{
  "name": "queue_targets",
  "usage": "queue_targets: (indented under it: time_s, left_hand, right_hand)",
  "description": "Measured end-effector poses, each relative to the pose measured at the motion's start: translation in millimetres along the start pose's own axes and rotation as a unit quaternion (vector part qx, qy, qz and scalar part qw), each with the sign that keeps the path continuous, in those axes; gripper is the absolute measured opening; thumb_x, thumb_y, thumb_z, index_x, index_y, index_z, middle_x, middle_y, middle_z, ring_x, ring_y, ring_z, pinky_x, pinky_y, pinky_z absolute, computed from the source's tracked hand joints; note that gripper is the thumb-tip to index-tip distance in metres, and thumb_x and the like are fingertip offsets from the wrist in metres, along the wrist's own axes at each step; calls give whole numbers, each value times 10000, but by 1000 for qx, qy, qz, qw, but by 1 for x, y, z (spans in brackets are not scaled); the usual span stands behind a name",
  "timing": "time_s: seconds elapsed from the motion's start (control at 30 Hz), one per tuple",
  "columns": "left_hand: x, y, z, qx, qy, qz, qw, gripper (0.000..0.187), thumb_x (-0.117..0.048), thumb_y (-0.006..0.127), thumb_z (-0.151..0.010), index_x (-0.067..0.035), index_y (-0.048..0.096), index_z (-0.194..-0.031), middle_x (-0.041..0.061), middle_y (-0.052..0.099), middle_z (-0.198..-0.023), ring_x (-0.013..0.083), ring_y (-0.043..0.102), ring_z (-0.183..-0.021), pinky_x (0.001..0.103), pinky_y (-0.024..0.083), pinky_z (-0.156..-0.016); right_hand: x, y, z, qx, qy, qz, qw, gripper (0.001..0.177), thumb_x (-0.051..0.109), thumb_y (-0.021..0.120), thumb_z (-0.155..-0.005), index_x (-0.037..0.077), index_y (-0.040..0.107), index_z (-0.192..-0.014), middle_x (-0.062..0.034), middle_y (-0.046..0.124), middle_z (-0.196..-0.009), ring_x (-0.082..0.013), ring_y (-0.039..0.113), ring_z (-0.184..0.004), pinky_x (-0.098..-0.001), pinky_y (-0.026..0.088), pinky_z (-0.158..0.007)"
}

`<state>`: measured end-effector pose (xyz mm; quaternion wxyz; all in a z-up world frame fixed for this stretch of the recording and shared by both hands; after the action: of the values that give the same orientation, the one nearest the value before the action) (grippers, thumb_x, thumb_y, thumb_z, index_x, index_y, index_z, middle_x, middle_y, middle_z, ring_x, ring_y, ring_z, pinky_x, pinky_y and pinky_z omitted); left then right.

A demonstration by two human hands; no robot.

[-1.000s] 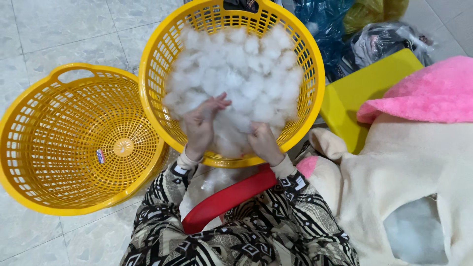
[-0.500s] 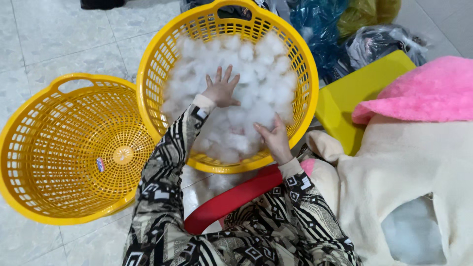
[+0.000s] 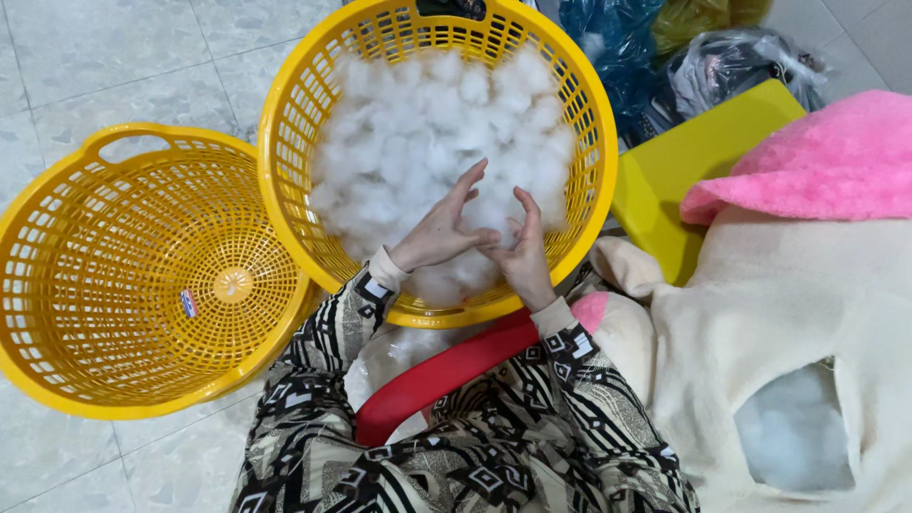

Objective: The person takes white cotton-like stuffing from a yellow basket and inserts it into a large plush toy through an opening. The person repeatedly pulls, fluffs, and packs the stuffing into the toy's body.

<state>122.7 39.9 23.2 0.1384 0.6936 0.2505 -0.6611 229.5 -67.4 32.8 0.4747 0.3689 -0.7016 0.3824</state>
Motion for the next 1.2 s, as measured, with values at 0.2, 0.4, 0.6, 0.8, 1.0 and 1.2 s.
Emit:
queue_targets:
  time_s: [0.2,0.4,0.6,0.8,1.0,1.2]
  left_hand:
    - [15,3,-9,-14,80,4,997,744,-184,849,-839,-11,496,-1471,195,603,-1434,265,580,-1307,382,460,-1090]
    - [12,-19,-4,-110,108,-62,986,266,-67,765,-832,24,732,-1079,127,784,-984,125,736,-881,296,576,-802]
    - [-6,-6,7,-56,35,-159,985,235,-123,843,-850,40,765,-1000,226,688,-760,264,601,-618,361,539,-629]
    - [-6,-7,19,-33,34,-28,998,170,-116,749,-928,44,709,-891,138,718,-665,144,762,-605,308,553,-549]
    - [12,-15,22,-5,-6,-47,999,110,-80,731,-894,25,756,-912,90,739,-685,147,740,-574,300,567,-560]
    - [7,-15,23,0,46,-3,999,308,-71,759,-870,1,706,-1165,74,774,-972,96,671,-826,281,567,-749]
  right_hand:
    - [14,2,3,13,-35,29,999,1076,-43,839,-789,95,163,-1615,-151,385,-1511,-229,478,-1353,-395,421,-1145]
    - [12,-7,-4,9,-8,27,1000,795,-8,633,-895,103,381,-1641,-73,476,-1480,-174,514,-1242,-286,505,-934]
    - [40,0,-14,8,-117,233,965,109,6,704,-947,23,684,-1052,-91,626,-957,-223,628,-839,-333,503,-748]
    - [122,-29,-21,-128,-208,290,925,48,-1,649,-977,-12,654,-930,-147,598,-904,-280,614,-830,-363,495,-757]
    - [226,-103,-6,-364,-418,160,817,218,261,640,-1114,57,567,-1127,-70,496,-1202,-221,550,-1038,-346,480,-894]
    - [166,-56,-37,-277,-461,99,837,286,11,558,-1006,115,497,-1266,-149,584,-1363,-298,621,-1169,-423,571,-1006]
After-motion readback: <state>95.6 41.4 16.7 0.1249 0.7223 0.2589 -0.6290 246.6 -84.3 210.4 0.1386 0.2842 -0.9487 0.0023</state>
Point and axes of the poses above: each hand's wrist, its own z-axis away from the middle knuckle, its own y-axis out of the palm, x = y × z, the point moved 7 cm from there along -z, towards the middle knuckle
